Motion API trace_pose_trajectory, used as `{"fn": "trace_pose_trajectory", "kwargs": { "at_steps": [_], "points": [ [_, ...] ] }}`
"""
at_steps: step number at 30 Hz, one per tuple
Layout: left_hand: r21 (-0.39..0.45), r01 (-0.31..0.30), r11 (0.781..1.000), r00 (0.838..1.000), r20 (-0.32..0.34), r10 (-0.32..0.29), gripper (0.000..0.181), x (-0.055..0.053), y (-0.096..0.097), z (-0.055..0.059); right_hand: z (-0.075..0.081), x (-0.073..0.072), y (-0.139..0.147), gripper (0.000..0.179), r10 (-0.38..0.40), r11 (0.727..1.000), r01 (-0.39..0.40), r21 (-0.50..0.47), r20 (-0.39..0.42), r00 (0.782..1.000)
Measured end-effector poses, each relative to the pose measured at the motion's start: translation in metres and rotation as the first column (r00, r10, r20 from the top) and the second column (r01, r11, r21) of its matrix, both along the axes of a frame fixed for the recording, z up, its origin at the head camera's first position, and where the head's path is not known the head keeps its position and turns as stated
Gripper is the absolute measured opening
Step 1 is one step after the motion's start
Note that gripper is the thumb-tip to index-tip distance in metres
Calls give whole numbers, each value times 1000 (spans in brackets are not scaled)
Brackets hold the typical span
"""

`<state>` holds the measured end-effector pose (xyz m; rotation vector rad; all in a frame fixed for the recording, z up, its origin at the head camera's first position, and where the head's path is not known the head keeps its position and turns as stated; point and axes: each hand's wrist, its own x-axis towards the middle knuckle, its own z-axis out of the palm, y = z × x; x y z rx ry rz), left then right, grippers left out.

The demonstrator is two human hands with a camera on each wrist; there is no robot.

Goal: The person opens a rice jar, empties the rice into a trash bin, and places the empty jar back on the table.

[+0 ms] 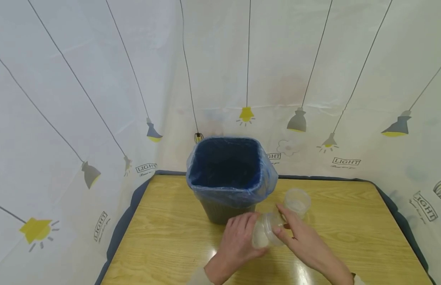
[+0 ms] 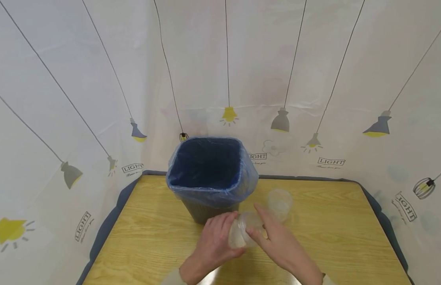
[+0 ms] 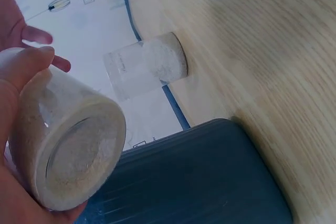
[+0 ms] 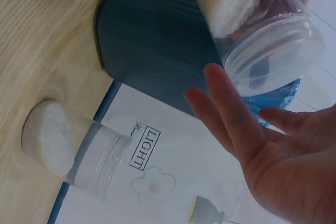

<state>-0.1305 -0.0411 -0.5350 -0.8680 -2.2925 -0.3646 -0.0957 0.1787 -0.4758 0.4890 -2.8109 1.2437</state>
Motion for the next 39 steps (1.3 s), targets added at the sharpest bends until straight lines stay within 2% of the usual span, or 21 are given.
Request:
{"fn": "trace_pose_trajectory", "kwargs": {
  "at_steps": [4,7,13,15,17,21,23,30,36,37,39],
  "points": [
    [-35,-4,999,999,32,6,98,2,2,1,4,-3,-5,72,-68,997,65,50,58,996],
    [-50,-9,999,999,43,11,100,3,3,3,5,-5,-4,78,-65,996,61,69,61,996],
    [-59,-6,998,999,46,8,100,3,1,3,3,-6,0,77,3,1000,-3,7,59,998],
    [-47,4,999,999,34,-3,99,3,1,3,2,-5,2,76,37,999,-36,-8,24,999],
    [-34,15,999,1000,9,-15,96,2,0,2,0,-4,4,75,80,997,-80,7,-47,996],
    [-24,35,999,999,8,-35,96,1,-1,3,-4,-4,8,76,153,987,-140,79,-198,968],
    [-27,47,999,999,25,-47,99,0,-2,3,-5,-4,9,79,186,980,-161,118,-244,952],
    [-40,70,997,996,59,-68,104,-1,-6,6,-6,-5,11,88,261,963,-224,152,-308,915],
    [-36,85,996,994,73,-82,104,-1,-7,6,-8,-6,13,89,320,947,-278,162,-408,855],
    [-36,85,996,994,76,-82,104,-1,-7,6,-9,-6,13,89,326,945,-282,165,-415,849],
    [-40,80,996,994,84,-77,104,-1,-7,6,-9,-5,13,91,326,945,-284,161,-407,853]
  ]
}}
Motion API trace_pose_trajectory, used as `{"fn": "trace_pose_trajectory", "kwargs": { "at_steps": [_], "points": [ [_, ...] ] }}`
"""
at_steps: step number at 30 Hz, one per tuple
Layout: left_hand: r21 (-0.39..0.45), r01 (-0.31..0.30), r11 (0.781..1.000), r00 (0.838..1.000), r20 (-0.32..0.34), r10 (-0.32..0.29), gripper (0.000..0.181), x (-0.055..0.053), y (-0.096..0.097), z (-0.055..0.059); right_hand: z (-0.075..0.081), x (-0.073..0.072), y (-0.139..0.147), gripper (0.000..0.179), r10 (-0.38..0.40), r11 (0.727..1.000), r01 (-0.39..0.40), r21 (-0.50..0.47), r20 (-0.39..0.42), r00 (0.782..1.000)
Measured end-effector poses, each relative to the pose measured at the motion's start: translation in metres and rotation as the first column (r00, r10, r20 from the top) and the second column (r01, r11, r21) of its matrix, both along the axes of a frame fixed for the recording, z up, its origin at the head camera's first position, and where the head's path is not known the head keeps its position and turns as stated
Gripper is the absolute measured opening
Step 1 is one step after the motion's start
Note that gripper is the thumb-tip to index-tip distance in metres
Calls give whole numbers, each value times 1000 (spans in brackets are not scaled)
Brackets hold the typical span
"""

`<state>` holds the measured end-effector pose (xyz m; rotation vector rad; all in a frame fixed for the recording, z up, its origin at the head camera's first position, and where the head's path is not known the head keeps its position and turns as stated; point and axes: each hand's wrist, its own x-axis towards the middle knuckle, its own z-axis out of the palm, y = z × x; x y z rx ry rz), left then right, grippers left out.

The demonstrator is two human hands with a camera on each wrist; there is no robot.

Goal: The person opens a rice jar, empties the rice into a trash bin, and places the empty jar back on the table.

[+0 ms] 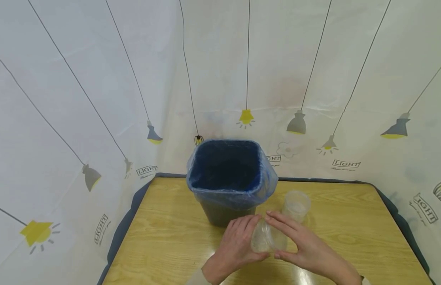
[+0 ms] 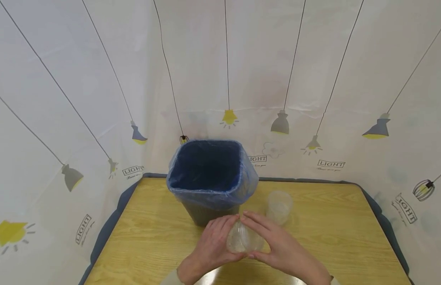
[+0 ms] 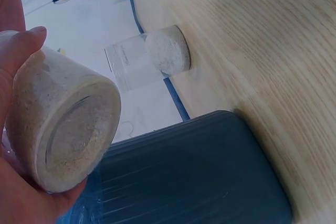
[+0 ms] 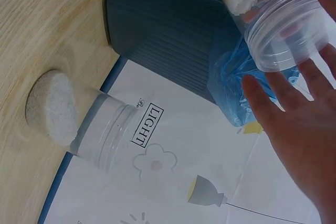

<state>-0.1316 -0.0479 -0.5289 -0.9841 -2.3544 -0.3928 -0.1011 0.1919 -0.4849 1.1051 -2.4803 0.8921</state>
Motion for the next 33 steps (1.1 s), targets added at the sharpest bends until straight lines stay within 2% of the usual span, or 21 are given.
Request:
{"fn": "trace_pose_trajectory", "kwargs": {
  "at_steps": [3,5,7,10,12,14,17,22,25,31,33],
  "points": [
    [4,-7,1000,1000,9,7,103,1,1,-1,1,3,-1,96,-72,997,72,4,70,995],
    [7,-17,1000,1000,8,17,103,2,1,-1,3,5,-4,95,-148,988,152,-11,155,977],
    [10,-29,1000,1000,3,29,101,3,2,-1,5,6,-8,86,-224,971,239,-30,244,944],
    [7,-57,998,998,-2,57,100,4,4,-1,8,7,-14,68,-315,936,349,-35,354,880],
    [3,-74,997,997,-6,75,99,5,5,-1,9,7,-17,62,-355,918,395,-22,395,847],
    [-2,-90,996,996,-10,90,98,6,6,0,8,6,-20,63,-382,907,421,0,422,822],
    [-5,-105,994,994,-28,105,97,6,8,0,8,4,-23,68,-404,899,436,27,433,806],
    [-6,-108,994,993,-51,108,101,5,9,-1,12,4,-25,75,-413,901,429,65,428,804],
    [2,-100,995,993,-66,100,104,4,9,-2,14,5,-23,75,-384,914,403,51,432,816],
    [21,-74,997,995,-59,75,105,4,8,-1,13,6,-15,72,-283,951,309,-15,362,888],
    [28,-65,997,996,-54,66,104,4,8,0,13,6,-13,72,-251,960,278,-31,344,905]
  ]
}}
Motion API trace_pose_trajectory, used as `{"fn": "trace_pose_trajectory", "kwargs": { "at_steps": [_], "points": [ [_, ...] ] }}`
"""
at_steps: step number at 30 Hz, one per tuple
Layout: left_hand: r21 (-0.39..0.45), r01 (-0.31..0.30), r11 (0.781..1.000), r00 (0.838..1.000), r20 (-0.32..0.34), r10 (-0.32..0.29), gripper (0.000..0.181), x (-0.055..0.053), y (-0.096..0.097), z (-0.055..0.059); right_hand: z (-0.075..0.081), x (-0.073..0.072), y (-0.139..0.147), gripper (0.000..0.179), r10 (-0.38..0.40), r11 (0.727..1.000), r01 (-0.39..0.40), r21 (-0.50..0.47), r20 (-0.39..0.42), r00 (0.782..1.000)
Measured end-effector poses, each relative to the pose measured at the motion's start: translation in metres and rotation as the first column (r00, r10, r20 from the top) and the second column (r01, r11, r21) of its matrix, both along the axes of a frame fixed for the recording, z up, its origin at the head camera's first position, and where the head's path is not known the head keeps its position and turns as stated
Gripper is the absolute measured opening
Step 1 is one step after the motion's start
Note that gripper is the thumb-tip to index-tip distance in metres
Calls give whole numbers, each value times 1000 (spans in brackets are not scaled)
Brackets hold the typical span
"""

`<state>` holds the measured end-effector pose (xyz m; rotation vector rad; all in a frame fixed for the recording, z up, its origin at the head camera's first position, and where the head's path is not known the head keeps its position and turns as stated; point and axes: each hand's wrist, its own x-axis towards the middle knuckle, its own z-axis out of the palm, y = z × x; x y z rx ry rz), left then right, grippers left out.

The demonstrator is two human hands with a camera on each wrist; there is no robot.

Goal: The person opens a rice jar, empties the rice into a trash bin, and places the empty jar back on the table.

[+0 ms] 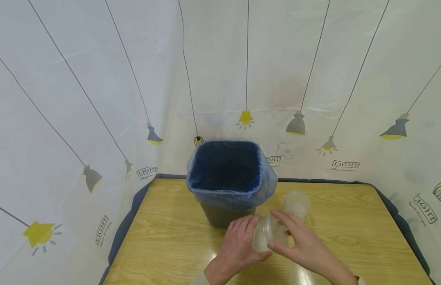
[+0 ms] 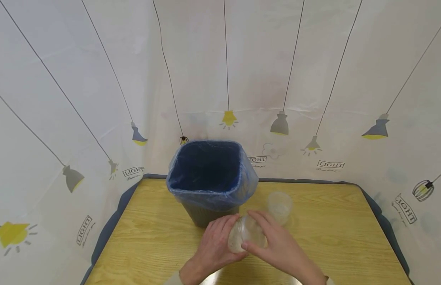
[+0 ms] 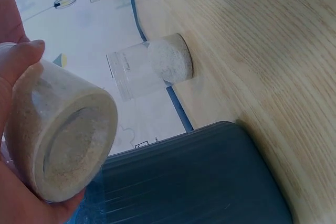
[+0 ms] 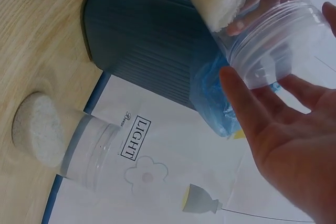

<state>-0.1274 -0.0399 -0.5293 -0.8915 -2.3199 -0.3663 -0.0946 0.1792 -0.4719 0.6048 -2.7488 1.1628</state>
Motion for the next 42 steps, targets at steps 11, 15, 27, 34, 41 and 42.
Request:
{"fn": "trace_pose_trajectory", "kwargs": {
  "at_steps": [11,15,27,34,41,42],
  "points": [
    [30,26,999,997,78,-28,91,3,-1,5,2,0,6,75,137,989,-127,74,-147,980],
    [37,37,999,995,88,-40,93,3,-1,5,2,0,7,79,192,980,-178,89,-189,963],
    [68,58,996,998,-13,-58,101,-1,0,0,2,2,1,79,35,999,-34,11,-83,996],
    [31,-1,1000,994,-108,4,103,-2,1,-2,7,-1,-12,73,-132,990,126,59,112,985],
    [27,0,1000,996,-87,2,104,-1,0,-1,8,-1,-11,71,-102,995,104,-5,182,978],
    [32,5,999,996,-85,-2,103,-1,0,-1,8,-1,-10,70,-91,995,94,-11,177,980]
  ]
}}
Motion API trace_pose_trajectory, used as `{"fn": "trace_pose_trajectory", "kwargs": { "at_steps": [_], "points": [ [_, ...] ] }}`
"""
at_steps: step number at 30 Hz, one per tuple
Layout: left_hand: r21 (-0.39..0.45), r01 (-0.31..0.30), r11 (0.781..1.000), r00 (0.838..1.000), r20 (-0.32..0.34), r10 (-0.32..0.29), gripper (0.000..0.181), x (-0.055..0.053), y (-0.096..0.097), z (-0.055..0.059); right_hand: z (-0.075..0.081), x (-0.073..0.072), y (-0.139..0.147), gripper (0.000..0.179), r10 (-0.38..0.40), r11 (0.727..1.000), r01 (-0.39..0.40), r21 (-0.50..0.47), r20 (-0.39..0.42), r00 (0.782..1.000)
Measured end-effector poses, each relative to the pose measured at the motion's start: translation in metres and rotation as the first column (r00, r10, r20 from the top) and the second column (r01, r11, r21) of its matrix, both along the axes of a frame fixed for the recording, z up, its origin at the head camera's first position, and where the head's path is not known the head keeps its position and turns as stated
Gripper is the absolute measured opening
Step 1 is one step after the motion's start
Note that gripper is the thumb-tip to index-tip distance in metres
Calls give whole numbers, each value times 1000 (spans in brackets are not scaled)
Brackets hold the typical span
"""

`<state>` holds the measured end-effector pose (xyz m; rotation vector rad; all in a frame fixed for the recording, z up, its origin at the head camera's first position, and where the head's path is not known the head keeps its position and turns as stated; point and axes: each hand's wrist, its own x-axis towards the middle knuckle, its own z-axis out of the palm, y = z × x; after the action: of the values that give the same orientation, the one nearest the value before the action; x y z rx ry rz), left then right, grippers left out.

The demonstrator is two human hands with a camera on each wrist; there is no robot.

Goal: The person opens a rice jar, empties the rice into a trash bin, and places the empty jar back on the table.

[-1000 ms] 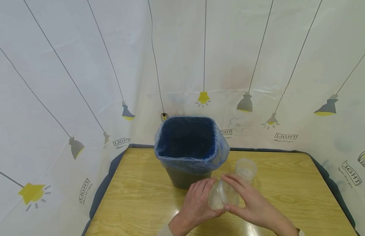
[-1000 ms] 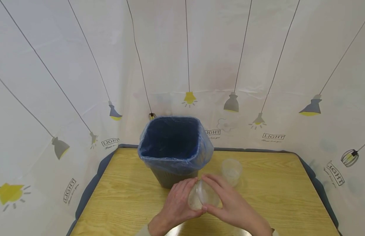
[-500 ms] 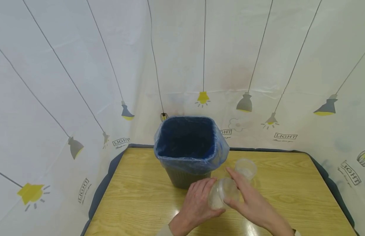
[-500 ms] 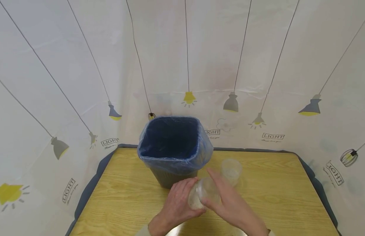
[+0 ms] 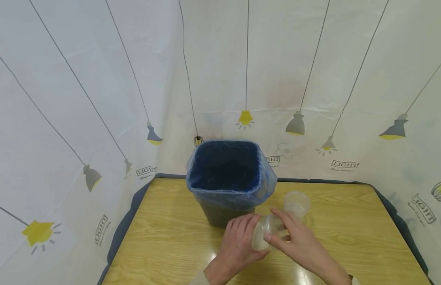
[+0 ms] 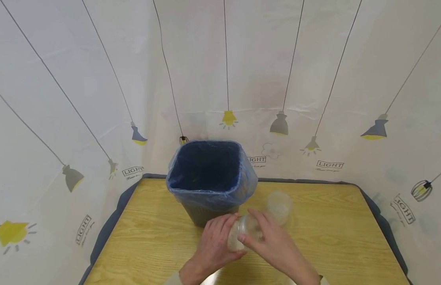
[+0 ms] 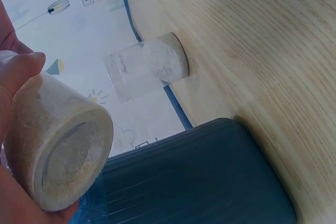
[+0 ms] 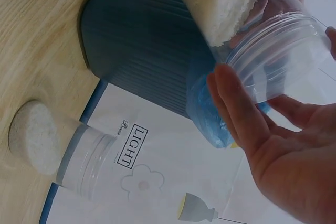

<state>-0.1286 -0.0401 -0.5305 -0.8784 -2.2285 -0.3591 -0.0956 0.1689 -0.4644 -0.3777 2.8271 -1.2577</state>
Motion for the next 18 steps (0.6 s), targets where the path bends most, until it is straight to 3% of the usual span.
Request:
{"fn": "trace_pose_trajectory", "kwargs": {
  "at_steps": [5,10,18],
  "points": [
    [16,31,999,999,17,-31,101,-1,-1,1,-1,1,5,68,66,997,-61,40,-132,989],
    [3,41,999,995,86,-41,99,1,-1,5,0,0,11,67,137,990,-126,65,-205,969],
    [-25,42,999,986,161,-37,93,1,-3,8,-3,-2,16,75,282,959,-249,137,-353,892]
  ]
}}
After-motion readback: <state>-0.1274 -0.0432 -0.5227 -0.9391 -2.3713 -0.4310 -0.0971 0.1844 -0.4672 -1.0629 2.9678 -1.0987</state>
